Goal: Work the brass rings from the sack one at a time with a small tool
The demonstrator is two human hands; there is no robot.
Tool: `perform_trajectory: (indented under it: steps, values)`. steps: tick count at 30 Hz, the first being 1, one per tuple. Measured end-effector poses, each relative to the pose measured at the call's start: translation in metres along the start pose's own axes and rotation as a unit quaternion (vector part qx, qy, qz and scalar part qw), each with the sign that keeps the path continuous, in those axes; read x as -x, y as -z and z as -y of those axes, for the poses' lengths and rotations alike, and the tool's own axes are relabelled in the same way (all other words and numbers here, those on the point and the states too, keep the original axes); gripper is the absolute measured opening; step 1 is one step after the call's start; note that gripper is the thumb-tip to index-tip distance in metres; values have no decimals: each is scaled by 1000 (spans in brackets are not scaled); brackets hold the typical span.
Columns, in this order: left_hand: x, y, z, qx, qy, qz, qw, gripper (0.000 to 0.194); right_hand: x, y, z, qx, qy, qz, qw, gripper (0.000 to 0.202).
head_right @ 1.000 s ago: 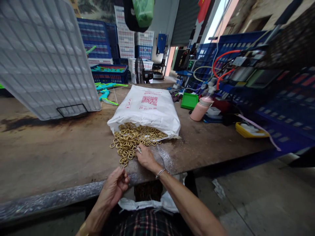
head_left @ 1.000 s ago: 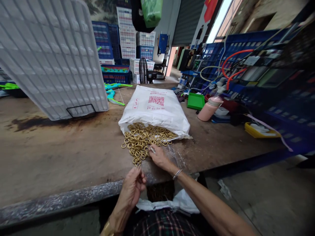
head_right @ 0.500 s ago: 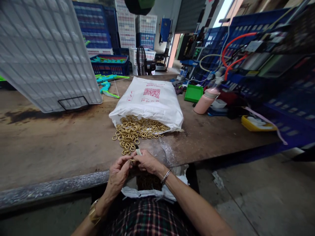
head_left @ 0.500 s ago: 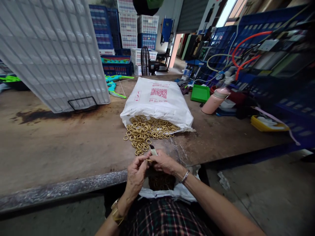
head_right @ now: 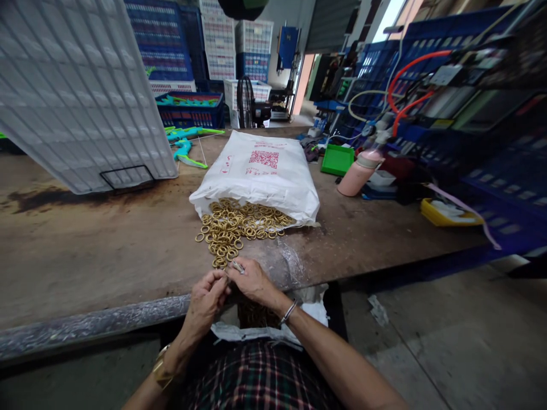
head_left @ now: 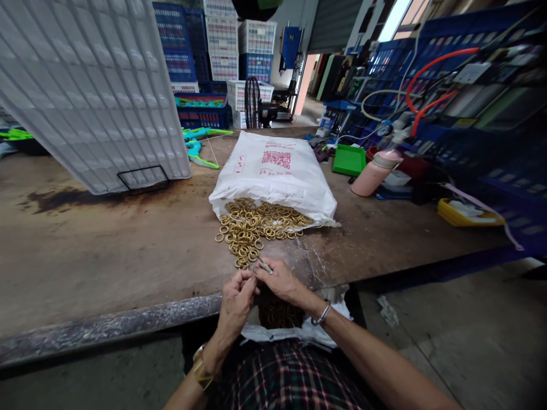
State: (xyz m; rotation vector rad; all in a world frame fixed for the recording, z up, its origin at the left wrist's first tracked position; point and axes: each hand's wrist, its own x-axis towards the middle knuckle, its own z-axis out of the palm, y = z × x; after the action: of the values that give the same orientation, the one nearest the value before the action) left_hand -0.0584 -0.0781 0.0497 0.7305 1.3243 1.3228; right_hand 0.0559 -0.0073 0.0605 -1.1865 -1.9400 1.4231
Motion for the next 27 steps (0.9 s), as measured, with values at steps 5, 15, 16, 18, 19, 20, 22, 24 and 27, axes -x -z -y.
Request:
perform_trajectory:
  steps: [5,15,16,18,19,20,22,24,27]
  values:
    - [2,1,-3,120,66,57,989,33,0,2,-5,-35,2,16,999,24]
    - [0,-1,-1,115,46,12,992,39,13,3,-16,310,106,34,944,15]
    - [0,0,0,107,43,8,993,39,14,2,-16,324,106,32,940,16]
    - [0,0,1,90,37,3,995,39,14,0,-14,342,101,32,934,18]
    - [0,1,2,81,33,1,996,39,14,0,-13,347,97,36,932,19]
    - [0,2,2,74,30,1,997,39,14,-1,-11,352,92,43,930,20]
    - [1,3,3,67,28,0,997,39,13,0,-10,362,76,55,928,23]
    - [4,3,2,67,28,7,997,39,9,2,-11,375,56,55,924,24]
    - [12,0,-3,80,26,52,995,36,0,10,-15,405,27,20,914,25]
